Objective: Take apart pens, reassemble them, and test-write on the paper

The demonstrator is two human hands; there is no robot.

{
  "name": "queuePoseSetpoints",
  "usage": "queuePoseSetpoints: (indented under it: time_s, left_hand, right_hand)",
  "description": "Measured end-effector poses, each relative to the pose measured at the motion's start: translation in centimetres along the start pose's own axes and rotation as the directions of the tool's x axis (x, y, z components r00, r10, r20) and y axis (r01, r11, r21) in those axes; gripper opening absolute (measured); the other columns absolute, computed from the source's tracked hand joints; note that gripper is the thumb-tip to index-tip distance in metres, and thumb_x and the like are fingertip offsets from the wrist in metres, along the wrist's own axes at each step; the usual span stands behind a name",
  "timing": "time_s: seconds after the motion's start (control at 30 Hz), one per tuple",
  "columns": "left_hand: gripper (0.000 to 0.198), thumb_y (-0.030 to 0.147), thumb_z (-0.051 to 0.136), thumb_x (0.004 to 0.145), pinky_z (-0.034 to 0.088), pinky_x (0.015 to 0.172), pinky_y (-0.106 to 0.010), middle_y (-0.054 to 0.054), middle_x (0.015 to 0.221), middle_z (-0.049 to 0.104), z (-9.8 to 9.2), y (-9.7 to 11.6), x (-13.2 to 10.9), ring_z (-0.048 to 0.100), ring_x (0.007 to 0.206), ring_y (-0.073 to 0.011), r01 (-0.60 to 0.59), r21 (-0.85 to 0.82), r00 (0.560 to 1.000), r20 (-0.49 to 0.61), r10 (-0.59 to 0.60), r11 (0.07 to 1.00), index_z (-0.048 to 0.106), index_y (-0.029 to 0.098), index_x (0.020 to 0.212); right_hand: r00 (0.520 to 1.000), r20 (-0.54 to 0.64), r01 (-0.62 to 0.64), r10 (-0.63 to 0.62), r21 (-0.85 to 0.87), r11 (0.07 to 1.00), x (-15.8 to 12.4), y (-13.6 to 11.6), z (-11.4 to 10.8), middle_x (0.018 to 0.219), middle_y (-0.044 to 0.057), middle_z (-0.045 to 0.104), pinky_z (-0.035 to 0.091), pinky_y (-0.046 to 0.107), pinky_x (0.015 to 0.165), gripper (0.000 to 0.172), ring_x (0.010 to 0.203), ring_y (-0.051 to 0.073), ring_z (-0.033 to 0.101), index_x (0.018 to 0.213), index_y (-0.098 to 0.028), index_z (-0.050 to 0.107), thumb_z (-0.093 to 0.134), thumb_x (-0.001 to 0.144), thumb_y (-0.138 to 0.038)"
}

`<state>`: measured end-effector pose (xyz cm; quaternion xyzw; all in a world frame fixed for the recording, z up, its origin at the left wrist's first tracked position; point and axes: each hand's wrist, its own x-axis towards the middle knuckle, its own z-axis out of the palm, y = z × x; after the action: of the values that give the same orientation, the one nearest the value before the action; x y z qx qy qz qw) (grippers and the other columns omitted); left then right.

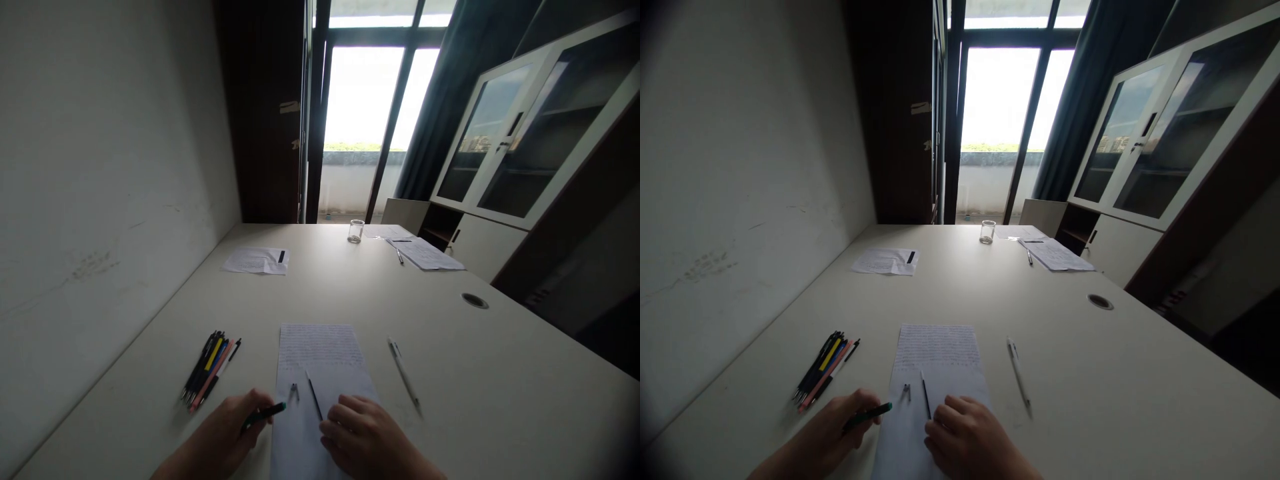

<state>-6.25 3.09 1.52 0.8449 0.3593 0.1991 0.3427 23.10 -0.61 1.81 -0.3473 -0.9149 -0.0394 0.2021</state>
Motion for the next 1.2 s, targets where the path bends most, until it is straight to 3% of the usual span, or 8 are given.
queuePoseSetpoints:
  time_s: [0.1,0.2,0.27,0.43,0.6,0.87,1.2]
  left_hand:
    - [0.019,0.013,0.046,0.095,0.046,0.063,-0.018,0.001,0.077,0.065,0.2,0.3,0.2,0.062,0.066,-0.0118,-0.018,0.025,1.0,0.002,0.018,1.0,0.057,0.021,0.107]
    - [0.024,0.011,0.051,0.093,0.049,0.069,-0.018,-0.001,0.086,0.07,0.5,0.5,0.6,0.065,0.073,-0.0127,-0.115,0.085,0.993,-0.02,0.117,0.99,0.06,0.024,0.111]
    - [0.024,0.013,0.054,0.093,0.05,0.07,-0.019,-0.002,0.089,0.071,0.8,0.5,0.7,0.066,0.075,-0.0134,-0.208,0.14,0.976,-0.037,0.215,0.968,0.061,0.024,0.113]
    - [0.026,0.016,0.054,0.094,0.053,0.067,-0.02,-0.004,0.085,0.071,2.1,0.0,0.9,0.068,0.071,-0.0144,-0.371,0.244,0.914,-0.073,0.398,0.896,0.061,0.022,0.118]
    - [0.024,0.016,0.051,0.095,0.054,0.064,-0.019,-0.004,0.082,0.072,3.1,0.1,1.2,0.069,0.068,-0.014,-0.448,0.254,0.873,-0.082,0.48,0.857,0.06,0.02,0.117]
    - [0.023,0.018,0.049,0.097,0.055,0.066,-0.016,-0.004,0.082,0.071,3.2,0.4,1.6,0.069,0.068,-0.0126,-0.472,0.237,0.861,-0.083,0.502,0.849,0.06,0.02,0.117]
    - [0.019,0.021,0.051,0.097,0.055,0.072,-0.017,-0.003,0.086,0.072,3.8,-0.5,1.1,0.069,0.072,-0.0137,-0.407,0.178,0.902,-0.08,0.425,0.896,0.059,0.024,0.115]
  right_hand:
    - [0.999,0.005,-0.037,0.037,0.032,0.999,0.0,0.0,-0.1,0.075,0.0,0.062,0.037,0.03,0.061,0.009,0.067,0.016,0.052,0.085,-0.021,0.058,0.055,0.093,-0.021]
    - [0.996,-0.035,-0.079,0.082,0.079,0.994,0.0,-0.3,-0.1,0.076,0.0,0.063,0.039,0.03,0.062,0.005,0.067,0.016,0.054,0.09,-0.022,0.059,0.055,0.093,-0.021]
    - [0.991,-0.076,-0.1,0.11,0.12,0.988,0.1,-0.5,0.0,0.078,0.0,0.065,0.04,0.029,0.062,0.003,0.068,0.016,0.056,0.094,-0.022,0.06,0.058,0.092,-0.023]
    - [0.977,-0.162,-0.105,0.139,0.205,0.973,0.4,-1.4,0.6,0.083,0.002,0.069,0.044,0.029,0.062,0.02,0.071,0.018,0.062,0.105,-0.022,0.06,0.064,0.089,-0.034]
    - [0.972,-0.199,-0.086,0.129,0.212,0.974,0.6,-2.0,1.2,0.073,0.0,0.068,0.042,0.027,0.056,0.014,0.062,0.017,0.061,0.092,-0.022,0.062,0.065,0.088,-0.035]
    - [0.969,-0.191,-0.111,0.155,0.221,0.969,0.5,-2.2,1.5,0.07,0.0,0.067,0.042,0.024,0.056,0.008,0.062,0.015,0.062,0.088,-0.022,0.062,0.064,0.084,-0.028]
    - [0.971,-0.167,-0.14,0.169,0.175,0.975,0.4,-2.3,1.3,0.071,-0.001,0.068,0.043,0.024,0.057,0.007,0.063,0.014,0.061,0.086,-0.021,0.062,0.063,0.085,-0.028]
